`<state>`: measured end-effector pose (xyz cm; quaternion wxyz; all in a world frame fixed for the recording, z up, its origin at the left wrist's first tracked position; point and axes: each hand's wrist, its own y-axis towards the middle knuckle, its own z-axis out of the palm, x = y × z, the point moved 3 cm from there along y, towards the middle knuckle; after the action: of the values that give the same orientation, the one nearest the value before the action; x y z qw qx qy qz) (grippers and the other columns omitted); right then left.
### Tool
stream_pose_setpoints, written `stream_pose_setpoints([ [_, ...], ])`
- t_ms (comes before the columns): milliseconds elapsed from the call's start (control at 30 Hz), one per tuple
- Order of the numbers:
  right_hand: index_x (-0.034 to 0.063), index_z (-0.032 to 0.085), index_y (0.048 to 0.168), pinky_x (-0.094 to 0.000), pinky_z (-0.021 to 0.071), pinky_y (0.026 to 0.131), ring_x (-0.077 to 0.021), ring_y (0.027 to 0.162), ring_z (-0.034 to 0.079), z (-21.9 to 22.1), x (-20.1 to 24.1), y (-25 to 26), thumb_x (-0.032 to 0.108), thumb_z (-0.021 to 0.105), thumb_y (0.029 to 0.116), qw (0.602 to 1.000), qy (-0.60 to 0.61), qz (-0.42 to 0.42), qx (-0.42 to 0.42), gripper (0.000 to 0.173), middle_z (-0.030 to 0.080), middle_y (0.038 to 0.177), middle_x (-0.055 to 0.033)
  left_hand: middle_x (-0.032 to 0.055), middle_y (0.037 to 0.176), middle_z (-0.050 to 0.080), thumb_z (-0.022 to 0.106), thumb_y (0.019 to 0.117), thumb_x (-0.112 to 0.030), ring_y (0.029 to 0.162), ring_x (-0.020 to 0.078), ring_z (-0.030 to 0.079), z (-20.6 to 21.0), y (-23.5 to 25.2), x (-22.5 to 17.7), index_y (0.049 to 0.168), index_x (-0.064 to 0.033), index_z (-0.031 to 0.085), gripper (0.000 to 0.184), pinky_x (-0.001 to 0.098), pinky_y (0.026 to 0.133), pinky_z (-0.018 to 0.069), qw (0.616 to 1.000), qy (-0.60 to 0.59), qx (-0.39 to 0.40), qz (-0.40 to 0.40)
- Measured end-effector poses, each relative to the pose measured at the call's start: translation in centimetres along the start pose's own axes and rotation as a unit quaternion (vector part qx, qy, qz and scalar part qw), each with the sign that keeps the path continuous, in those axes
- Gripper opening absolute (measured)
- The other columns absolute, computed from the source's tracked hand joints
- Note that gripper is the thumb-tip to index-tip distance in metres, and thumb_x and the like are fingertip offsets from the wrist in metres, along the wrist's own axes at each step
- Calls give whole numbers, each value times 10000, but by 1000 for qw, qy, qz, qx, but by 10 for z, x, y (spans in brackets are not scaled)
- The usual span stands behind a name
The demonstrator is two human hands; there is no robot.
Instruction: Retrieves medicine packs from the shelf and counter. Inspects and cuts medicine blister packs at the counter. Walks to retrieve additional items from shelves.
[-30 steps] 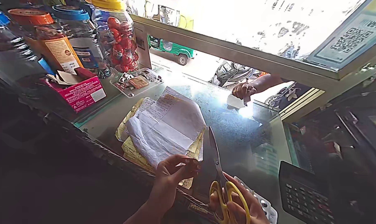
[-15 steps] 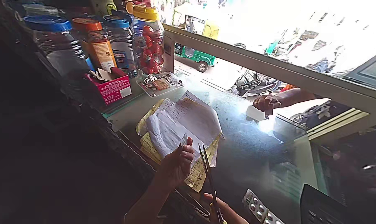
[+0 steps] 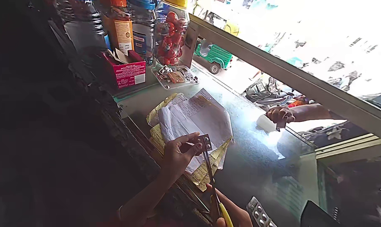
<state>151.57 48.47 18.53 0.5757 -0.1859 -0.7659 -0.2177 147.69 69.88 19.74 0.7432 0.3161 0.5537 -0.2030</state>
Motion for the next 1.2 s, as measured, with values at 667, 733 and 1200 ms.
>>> stream_pose_setpoints([
  [667,-70,590,1346,-109,469,512,94,577,503,1,-1,4,414,633,986,998,6,-8,-56,605,636,810,105,80,1066,740,711,925,-105,871,27,724,5,8,-1,1297,39,648,404,166,823,594,988,72,130,-44],
  [733,-78,596,1331,-110,472,507,91,567,502,4,-2,4,375,626,1001,997,9,-13,-70,561,622,783,104,81,1061,743,713,918,-90,866,28,725,7,9,-2,1300,44,644,411,166,818,594,988,65,133,-44],
  [1200,-93,615,1293,-116,441,451,80,503,479,11,-3,2,198,628,998,993,30,17,-112,415,600,691,113,162,1249,651,179,1115,-303,1137,214,660,35,12,19,1384,32,453,509,353,1002,521,877,-360,142,-285],
])
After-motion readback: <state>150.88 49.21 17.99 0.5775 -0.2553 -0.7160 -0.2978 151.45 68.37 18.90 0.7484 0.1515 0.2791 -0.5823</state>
